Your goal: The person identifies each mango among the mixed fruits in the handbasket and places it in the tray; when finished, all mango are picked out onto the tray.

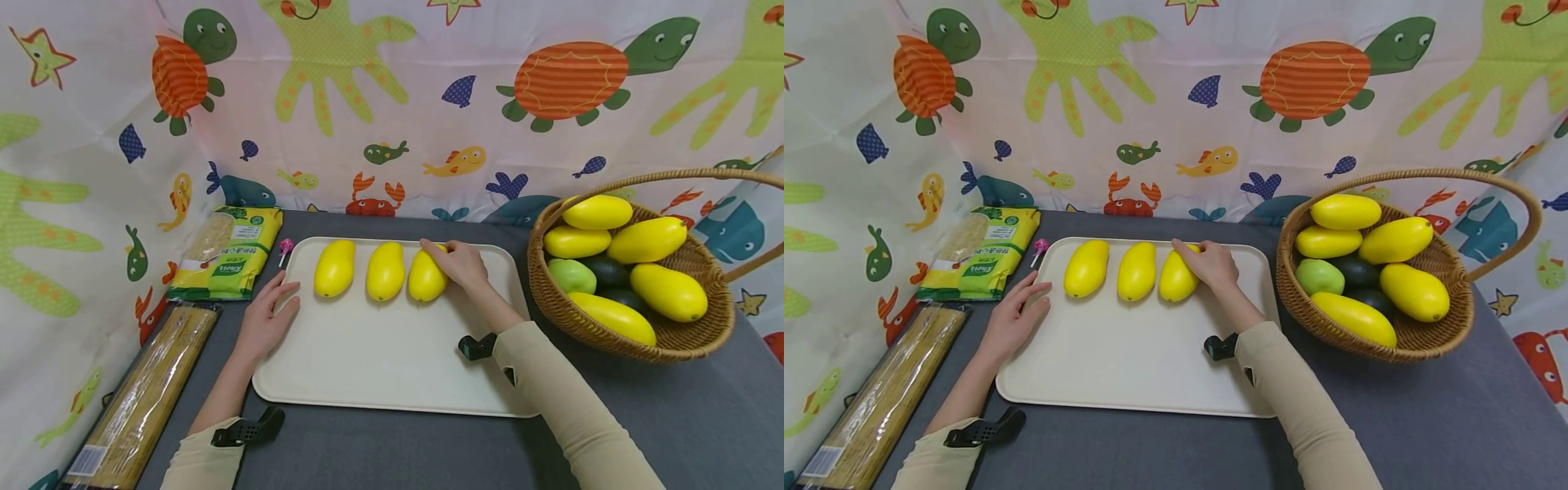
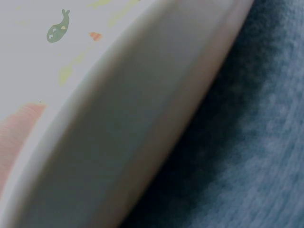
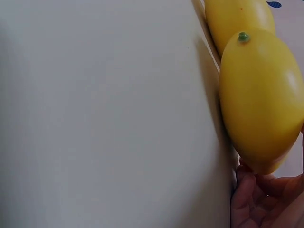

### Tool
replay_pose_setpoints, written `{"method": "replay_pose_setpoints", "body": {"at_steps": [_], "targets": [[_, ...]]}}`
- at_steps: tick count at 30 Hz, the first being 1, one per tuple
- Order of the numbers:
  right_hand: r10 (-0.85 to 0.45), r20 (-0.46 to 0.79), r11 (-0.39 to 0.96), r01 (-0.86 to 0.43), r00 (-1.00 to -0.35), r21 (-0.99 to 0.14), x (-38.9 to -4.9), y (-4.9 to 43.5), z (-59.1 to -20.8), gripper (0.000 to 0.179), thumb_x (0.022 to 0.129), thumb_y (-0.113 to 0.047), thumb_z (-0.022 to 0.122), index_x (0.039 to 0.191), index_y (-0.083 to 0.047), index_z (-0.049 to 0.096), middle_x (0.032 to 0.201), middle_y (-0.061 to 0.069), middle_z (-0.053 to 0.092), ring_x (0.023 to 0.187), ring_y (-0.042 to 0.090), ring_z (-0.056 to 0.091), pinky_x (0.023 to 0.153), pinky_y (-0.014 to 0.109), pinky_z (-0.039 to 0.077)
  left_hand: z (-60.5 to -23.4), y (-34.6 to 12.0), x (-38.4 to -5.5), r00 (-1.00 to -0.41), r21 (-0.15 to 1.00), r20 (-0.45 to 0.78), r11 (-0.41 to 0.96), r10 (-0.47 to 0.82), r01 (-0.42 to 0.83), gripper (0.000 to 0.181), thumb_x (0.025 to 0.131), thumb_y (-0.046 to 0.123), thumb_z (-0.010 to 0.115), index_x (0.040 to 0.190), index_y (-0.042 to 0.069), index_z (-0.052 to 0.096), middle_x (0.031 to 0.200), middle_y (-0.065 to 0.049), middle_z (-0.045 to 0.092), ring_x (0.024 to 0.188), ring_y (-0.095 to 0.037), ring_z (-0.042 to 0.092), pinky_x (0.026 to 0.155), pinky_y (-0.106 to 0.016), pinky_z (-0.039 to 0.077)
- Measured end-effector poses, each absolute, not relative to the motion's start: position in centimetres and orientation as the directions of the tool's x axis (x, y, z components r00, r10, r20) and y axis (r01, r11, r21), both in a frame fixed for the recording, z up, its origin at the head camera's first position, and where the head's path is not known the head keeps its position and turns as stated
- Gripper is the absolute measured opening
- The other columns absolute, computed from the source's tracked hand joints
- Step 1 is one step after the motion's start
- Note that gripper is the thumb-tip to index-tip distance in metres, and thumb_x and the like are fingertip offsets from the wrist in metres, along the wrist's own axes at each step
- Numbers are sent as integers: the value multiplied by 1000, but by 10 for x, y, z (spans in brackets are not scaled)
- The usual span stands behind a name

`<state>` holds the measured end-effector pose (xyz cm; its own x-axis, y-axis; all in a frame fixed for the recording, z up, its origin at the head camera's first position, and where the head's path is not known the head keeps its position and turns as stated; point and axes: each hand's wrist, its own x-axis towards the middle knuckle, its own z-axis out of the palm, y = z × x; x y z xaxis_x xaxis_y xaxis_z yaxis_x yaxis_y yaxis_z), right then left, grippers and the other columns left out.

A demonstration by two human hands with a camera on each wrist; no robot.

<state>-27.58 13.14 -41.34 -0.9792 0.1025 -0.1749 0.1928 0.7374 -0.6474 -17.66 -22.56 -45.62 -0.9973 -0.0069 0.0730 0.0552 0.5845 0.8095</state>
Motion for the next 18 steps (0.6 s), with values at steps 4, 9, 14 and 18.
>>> {"method": "replay_pose_setpoints", "body": {"at_steps": [4, 9, 14, 18], "targets": [[97, -168, 738, 184, -981, -649, -275, 132, -413, 84, 82, -76, 50, 126, -5, 61, 119, 14, 62, 102, 31, 54, 88, 42, 45, -455, -226, -177, -997, 812, 73, 580, -3, 58, 41, 99, 27, 58, 135, 10, 58, 158, -4, 28, 145, -30, 25, 111, -53, 30], [89, -161, 734, 174, -983, -657, -275, 133, -414, 83, 82, -76, 50, 123, -5, 62, 117, 14, 62, 100, 30, 54, 86, 40, 46, -455, -225, -176, -997, 814, 75, 578, -3, 60, 40, 99, 26, 59, 135, 9, 58, 158, -5, 28, 144, -30, 25, 111, -52, 30], [68, -154, 719, 156, -986, -678, -273, 134, -413, 83, 83, -76, 48, 122, -4, 61, 117, 15, 61, 101, 31, 53, 86, 41, 45, -454, -225, -176, -997, 815, 74, 577, -4, 58, 40, 98, 26, 59, 135, 9, 59, 158, -5, 28, 144, -31, 25, 111, -53, 30], [53, -180, 689, 166, -982, -705, -268, 135, -411, 87, 84, -76, 47, 131, -4, 54, 127, 16, 57, 107, 31, 52, 88, 39, 48, -455, -226, -176, -997, 813, 73, 580, -6, 56, 40, 98, 26, 59, 134, 9, 59, 158, -5, 29, 144, -31, 25, 111, -53, 30]]}}
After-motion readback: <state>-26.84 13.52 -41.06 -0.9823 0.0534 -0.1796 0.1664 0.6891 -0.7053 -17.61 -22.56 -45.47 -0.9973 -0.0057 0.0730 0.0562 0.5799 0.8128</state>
